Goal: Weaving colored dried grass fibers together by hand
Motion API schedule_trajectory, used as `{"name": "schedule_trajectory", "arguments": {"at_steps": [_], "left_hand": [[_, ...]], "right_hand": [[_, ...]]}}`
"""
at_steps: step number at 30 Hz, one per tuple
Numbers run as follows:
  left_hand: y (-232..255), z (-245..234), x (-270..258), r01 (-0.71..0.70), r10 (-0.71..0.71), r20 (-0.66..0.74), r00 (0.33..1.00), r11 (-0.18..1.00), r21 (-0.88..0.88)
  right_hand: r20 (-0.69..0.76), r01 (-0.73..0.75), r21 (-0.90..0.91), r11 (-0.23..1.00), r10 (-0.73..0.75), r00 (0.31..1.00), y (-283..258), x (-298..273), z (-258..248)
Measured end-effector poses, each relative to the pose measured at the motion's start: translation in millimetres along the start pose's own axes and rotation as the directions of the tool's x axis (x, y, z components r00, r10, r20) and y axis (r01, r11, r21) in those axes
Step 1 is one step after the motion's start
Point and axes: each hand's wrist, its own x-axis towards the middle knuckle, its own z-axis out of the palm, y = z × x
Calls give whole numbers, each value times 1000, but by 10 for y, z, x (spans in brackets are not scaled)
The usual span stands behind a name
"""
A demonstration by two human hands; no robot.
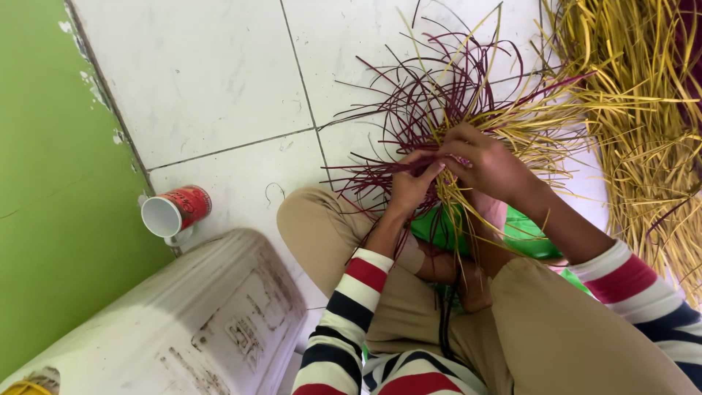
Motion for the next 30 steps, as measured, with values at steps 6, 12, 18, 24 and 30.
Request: {"name": "schedule_trajectory", "arguments": {"at_steps": [6, 12, 18, 24, 30], "left_hand": [[141, 51, -29, -86, 88, 54, 995, 996, -35], [78, 3, -30, -195, 192, 84, 978, 980, 30], [285, 41, -98, -162, 163, 54, 985, 987, -12], [219, 16, -98, -120, 118, 55, 991, 992, 44], [205, 22, -67, -51, 49, 61, 997, 998, 35]], "right_hand": [[-273, -230, -98, 968, 196, 942, 177, -145, 182], [-265, -332, 170, 928, 367, 892, -65, -37, 81], [-245, -305, 188, 934, 345, 906, -113, -73, 111], [-209, -244, 167, 955, 276, 938, -124, -89, 100], [-280, -157, 111, 981, 183, 942, -213, -112, 87]]}}
